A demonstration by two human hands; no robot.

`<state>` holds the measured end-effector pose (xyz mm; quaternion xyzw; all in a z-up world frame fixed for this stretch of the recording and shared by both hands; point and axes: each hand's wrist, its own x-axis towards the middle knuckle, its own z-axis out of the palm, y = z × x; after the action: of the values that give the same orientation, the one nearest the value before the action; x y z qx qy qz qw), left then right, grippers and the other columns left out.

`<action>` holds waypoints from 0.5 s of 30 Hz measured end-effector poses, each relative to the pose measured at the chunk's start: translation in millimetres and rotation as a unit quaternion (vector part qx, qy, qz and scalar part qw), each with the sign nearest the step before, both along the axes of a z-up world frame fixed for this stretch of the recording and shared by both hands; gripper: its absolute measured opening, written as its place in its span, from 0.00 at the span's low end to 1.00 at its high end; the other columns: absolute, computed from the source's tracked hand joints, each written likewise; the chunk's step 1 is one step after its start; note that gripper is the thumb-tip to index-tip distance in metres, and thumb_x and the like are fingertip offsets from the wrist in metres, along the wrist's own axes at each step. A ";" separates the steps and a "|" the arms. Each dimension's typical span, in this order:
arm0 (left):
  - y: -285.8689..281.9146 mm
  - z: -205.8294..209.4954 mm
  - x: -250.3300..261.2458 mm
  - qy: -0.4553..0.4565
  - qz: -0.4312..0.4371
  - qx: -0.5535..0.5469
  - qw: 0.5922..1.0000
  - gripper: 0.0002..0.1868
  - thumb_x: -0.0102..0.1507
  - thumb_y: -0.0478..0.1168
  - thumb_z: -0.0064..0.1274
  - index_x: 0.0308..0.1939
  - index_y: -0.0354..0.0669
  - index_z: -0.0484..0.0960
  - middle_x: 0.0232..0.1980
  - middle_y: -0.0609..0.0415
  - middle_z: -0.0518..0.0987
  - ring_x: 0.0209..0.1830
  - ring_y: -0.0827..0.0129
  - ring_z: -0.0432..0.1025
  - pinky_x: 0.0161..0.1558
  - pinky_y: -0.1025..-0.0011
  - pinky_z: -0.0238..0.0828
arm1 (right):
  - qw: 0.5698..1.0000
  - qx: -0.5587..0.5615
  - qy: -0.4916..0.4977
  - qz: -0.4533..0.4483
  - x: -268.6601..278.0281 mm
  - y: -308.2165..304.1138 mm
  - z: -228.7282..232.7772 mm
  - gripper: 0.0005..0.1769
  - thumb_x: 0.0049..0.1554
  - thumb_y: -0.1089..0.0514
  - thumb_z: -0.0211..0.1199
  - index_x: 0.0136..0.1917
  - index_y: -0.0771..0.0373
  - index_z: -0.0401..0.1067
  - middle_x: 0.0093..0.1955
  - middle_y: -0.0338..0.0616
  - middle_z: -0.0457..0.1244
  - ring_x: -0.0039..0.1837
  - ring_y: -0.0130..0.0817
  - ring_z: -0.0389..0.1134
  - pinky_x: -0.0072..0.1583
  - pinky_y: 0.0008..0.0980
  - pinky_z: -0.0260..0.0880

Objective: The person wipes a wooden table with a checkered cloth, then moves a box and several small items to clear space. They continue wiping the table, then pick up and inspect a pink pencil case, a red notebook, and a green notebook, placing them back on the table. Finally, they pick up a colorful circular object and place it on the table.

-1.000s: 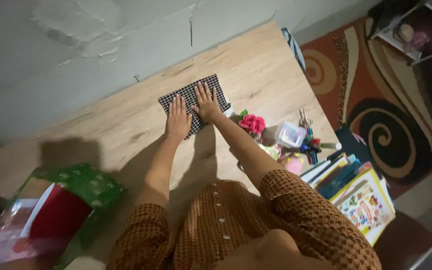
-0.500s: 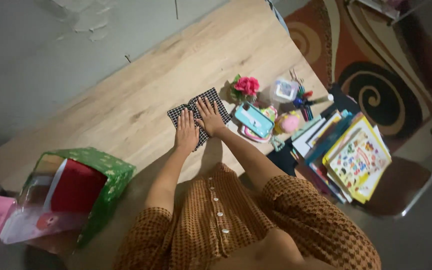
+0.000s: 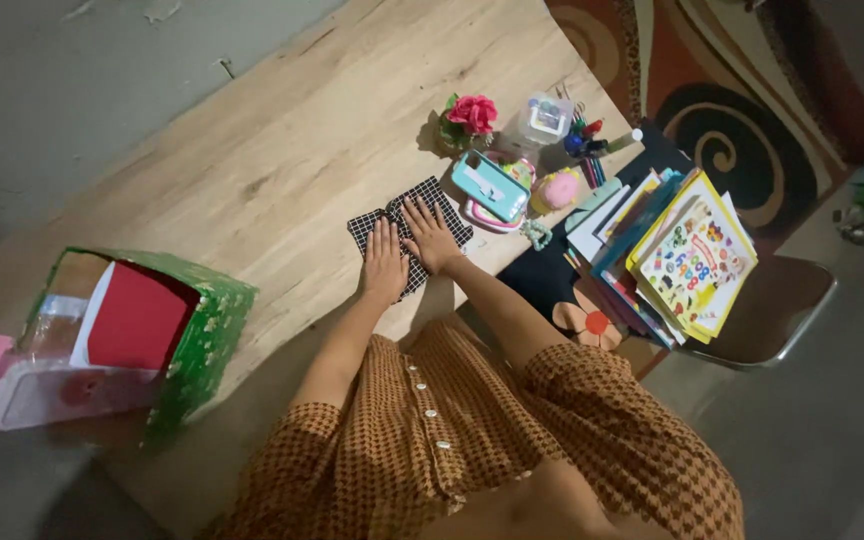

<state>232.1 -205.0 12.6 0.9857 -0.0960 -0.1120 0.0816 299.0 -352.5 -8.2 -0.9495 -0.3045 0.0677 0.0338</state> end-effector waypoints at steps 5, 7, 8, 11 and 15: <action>-15.2 -8.8 -8.9 -0.002 0.006 0.017 1.000 0.38 0.73 0.54 0.28 0.80 0.34 0.42 0.83 0.35 0.40 0.85 0.48 0.30 0.80 0.53 0.19 | 0.999 0.014 -0.019 0.030 -5.7 -14.7 -7.7 0.38 0.69 0.36 0.32 0.85 0.55 0.38 0.88 0.42 0.32 0.87 0.44 0.27 0.81 0.53 0.21; -21.1 -12.2 -10.2 -0.001 0.008 0.029 1.000 0.38 0.73 0.55 0.28 0.80 0.34 0.42 0.83 0.36 0.40 0.85 0.49 0.31 0.80 0.53 0.18 | 0.999 0.017 -0.025 0.039 -7.9 -21.5 -10.7 0.38 0.69 0.36 0.34 0.85 0.56 0.40 0.88 0.42 0.33 0.87 0.45 0.28 0.81 0.53 0.23; -23.9 -12.9 -11.6 0.001 0.006 0.015 1.000 0.38 0.73 0.54 0.30 0.80 0.34 0.44 0.83 0.35 0.42 0.85 0.48 0.31 0.80 0.53 0.19 | 0.999 0.027 -0.021 0.042 -10.5 -25.6 -9.5 0.38 0.69 0.37 0.34 0.84 0.57 0.41 0.88 0.43 0.33 0.87 0.45 0.28 0.81 0.53 0.24; -45.2 -14.9 -17.1 0.008 0.004 -0.004 1.000 0.38 0.72 0.54 0.31 0.79 0.33 0.45 0.83 0.36 0.43 0.85 0.48 0.31 0.80 0.53 0.19 | 0.997 0.042 -0.020 0.053 -17.7 -48.5 -9.7 0.37 0.69 0.39 0.35 0.84 0.59 0.43 0.88 0.44 0.34 0.87 0.46 0.29 0.81 0.54 0.24; -72.7 -11.8 -25.5 0.025 -0.028 0.004 0.999 0.37 0.72 0.54 0.30 0.79 0.33 0.47 0.82 0.38 0.46 0.84 0.50 0.33 0.81 0.53 0.19 | 0.997 0.053 -0.015 0.049 -33.4 -81.1 -1.3 0.37 0.68 0.40 0.37 0.84 0.60 0.43 0.87 0.45 0.36 0.87 0.46 0.31 0.81 0.53 0.26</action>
<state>206.6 -277.7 0.9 0.9798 -0.1209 -0.1396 0.0765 265.6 -433.5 -9.5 -0.9312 -0.3543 0.0389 0.0764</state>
